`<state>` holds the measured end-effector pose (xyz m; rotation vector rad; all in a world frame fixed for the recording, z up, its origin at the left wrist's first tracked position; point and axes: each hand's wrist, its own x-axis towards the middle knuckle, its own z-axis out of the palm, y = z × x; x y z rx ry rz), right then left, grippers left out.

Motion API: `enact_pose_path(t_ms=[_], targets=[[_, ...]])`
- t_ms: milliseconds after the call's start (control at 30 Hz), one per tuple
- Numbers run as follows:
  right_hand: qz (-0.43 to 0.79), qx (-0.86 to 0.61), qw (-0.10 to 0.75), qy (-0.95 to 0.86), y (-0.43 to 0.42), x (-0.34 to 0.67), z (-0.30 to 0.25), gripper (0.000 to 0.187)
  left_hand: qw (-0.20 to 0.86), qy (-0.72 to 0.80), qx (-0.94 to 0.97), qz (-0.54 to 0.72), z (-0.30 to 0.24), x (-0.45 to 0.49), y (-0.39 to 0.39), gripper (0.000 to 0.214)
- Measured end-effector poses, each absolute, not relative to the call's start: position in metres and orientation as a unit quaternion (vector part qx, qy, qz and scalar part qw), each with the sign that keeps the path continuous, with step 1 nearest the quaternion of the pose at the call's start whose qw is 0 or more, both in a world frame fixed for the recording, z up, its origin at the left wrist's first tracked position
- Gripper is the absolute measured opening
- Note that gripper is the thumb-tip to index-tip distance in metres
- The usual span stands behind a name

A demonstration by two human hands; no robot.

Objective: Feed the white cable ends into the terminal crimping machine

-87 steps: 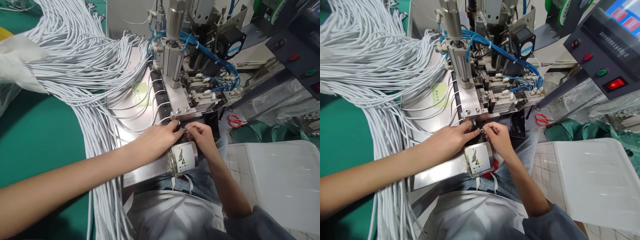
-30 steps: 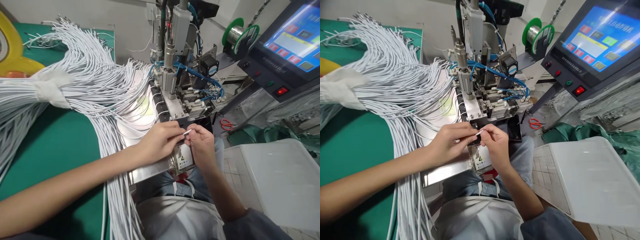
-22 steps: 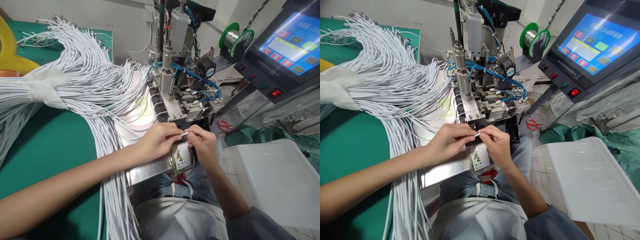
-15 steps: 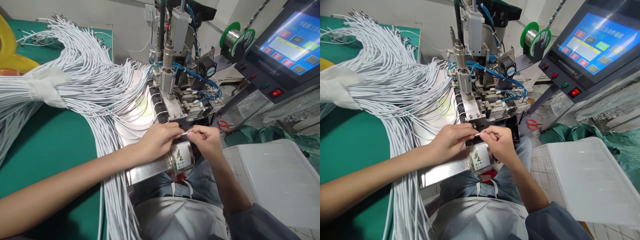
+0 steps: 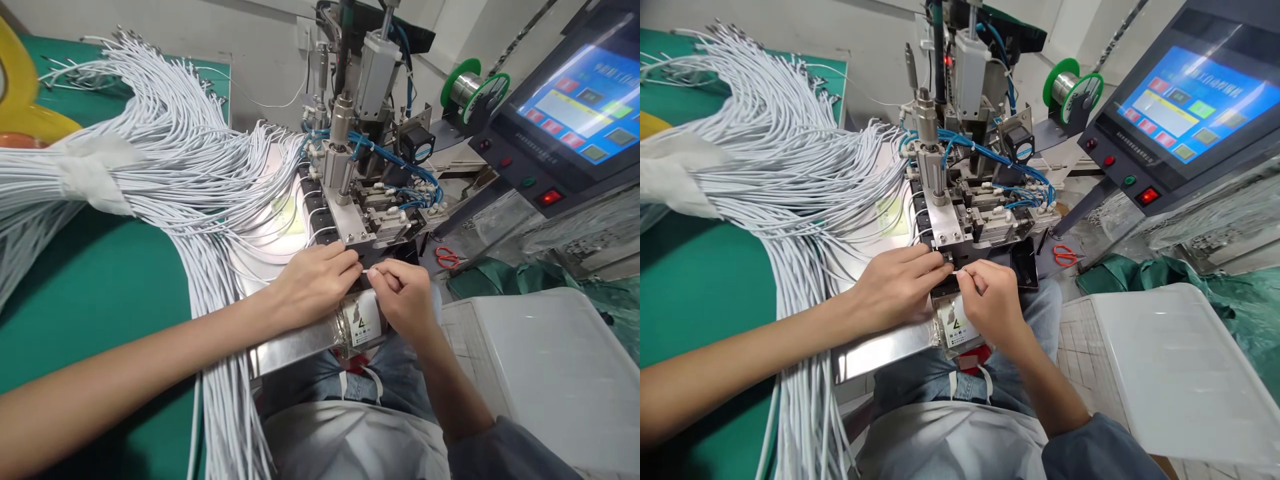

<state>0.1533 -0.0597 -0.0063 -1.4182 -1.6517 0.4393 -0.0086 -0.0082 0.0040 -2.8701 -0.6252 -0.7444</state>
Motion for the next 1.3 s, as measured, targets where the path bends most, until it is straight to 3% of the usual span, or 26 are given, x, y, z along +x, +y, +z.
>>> enact_pose_path(t_ms=[67,200,267,433,533,833,1300], targets=[[0.205,-0.565,0.469,-0.647,-0.058,0.153,-0.008,0.029,0.009,-0.228,-0.940,-0.255,0.004,-0.007,-0.010,0.022],[0.222,-0.575,0.527,-0.584,-0.061,0.148,-0.016,0.027,-0.213,-0.292,-0.891,-0.274,0.000,-0.002,-0.015,0.022],[0.243,-0.596,0.518,-0.563,-0.062,0.150,-0.023,0.026,-0.246,-0.288,-0.893,-0.245,-0.002,0.000,-0.016,0.024],[0.342,-0.604,0.489,-0.529,-0.054,0.166,-0.045,0.018,-0.097,-0.305,-0.944,-0.085,-0.007,0.000,-0.011,0.025],[0.398,-0.595,0.487,-0.500,-0.045,0.173,-0.056,0.016,-0.061,-0.310,-0.948,-0.035,-0.012,0.000,-0.008,0.022],[0.470,-0.585,0.478,-0.455,-0.033,0.172,-0.061,0.017,-0.083,-0.289,-0.952,-0.055,-0.018,-0.003,-0.003,0.028],[0.469,-0.584,0.455,-0.481,-0.034,0.174,-0.060,0.017,-0.005,-0.259,-0.965,-0.040,-0.023,-0.004,-0.003,0.038]])
